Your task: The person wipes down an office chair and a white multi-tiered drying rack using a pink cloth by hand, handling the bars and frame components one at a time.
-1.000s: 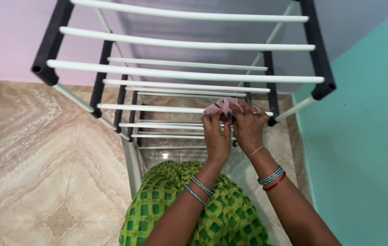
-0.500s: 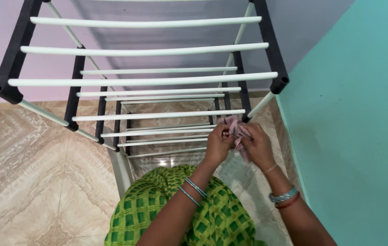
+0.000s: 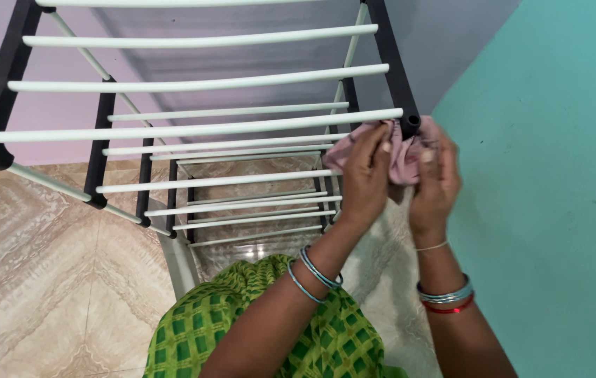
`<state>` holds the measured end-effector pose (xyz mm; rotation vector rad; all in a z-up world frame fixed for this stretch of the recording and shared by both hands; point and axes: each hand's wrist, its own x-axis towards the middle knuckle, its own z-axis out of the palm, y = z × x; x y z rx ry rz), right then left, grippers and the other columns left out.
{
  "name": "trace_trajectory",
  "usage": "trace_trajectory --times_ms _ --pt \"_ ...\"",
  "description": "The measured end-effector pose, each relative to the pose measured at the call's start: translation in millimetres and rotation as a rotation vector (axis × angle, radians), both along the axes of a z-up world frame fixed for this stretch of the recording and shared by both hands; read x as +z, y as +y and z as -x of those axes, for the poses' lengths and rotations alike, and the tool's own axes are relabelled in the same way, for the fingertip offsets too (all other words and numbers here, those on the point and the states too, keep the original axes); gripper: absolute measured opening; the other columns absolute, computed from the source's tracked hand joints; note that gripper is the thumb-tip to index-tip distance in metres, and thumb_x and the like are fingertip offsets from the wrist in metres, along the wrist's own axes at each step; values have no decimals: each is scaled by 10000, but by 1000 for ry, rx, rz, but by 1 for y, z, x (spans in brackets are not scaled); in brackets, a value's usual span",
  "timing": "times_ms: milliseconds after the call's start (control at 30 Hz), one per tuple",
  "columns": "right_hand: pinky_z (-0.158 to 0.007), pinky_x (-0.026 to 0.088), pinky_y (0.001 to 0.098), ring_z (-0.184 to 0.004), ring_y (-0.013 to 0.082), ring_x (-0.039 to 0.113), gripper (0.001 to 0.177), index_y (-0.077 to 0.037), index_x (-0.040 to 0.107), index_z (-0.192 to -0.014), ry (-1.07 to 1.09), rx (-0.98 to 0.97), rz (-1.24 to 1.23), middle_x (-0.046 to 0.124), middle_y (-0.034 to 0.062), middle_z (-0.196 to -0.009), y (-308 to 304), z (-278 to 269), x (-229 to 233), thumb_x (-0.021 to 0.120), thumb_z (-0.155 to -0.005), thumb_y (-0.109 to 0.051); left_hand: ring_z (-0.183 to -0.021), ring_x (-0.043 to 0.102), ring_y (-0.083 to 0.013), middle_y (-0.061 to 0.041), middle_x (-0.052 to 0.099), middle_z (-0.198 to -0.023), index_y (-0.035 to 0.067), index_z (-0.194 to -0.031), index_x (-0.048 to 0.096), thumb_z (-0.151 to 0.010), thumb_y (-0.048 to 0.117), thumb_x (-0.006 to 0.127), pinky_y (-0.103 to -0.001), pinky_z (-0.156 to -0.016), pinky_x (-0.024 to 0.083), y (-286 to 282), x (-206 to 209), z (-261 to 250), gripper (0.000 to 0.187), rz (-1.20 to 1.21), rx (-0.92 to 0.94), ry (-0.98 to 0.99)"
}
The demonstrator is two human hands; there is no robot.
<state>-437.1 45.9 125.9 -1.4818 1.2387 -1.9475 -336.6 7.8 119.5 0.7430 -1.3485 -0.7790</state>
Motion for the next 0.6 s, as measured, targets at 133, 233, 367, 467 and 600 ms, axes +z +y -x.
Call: trace_trajectory --times_ms 133,233,367,467,600 --pt "-1035 520 308 -1207 177 639 430 -5 518 -1464 101 -117 -110 651 84 -1334 -18 -13 -55 479 -1119 -258 -1343 583 -379 -239 577 -1442 -49 -1453 513 -1126 205 447 -410 -1143 446 14 -17 7 420 -77 -133 -18" --pt "-1036 511 318 -1220 201 640 410 -24 534 -1444 92 -97 -215 641 89 -1327 -12 -15 -98 484 -1103 -247 -1317 585 -408 -250 579 -1422 -66 -1437 511 -1101 201 437 -418 -1114 450 20 -53 3 435 -151 -151 -70" --pt "-1057 471 345 -1296 244 564 429 -21 488 -1481 201 -126 -259 544 136 -1355 -5 -22 -133 487 -1098 -214 -1361 526 -436 -273 532 -1460 -89 -1439 481 -1098 192 441 -447 -1146 406 18 -101 -4 444 -141 -159 -140" --pt "-1085 461 376 -1318 271 550 402 -39 517 -1459 322 -182 -290 548 149 -1366 -7 -20 -143 512 -1091 -201 -1357 523 -437 -250 574 -1423 -68 -1400 550 -1073 166 494 -473 -1139 381 19 -115 -4 406 -18 31 -366" --pt "-1013 500 368 -1232 276 584 478 -35 465 -1517 375 -213 -350 546 143 -1300 -2 -22 -146 531 -1064 -172 -1278 535 -429 -248 556 -1419 -76 -1375 548 -1008 97 534 -487 -1041 398 24 -110 -11 406 -52 18 -443"
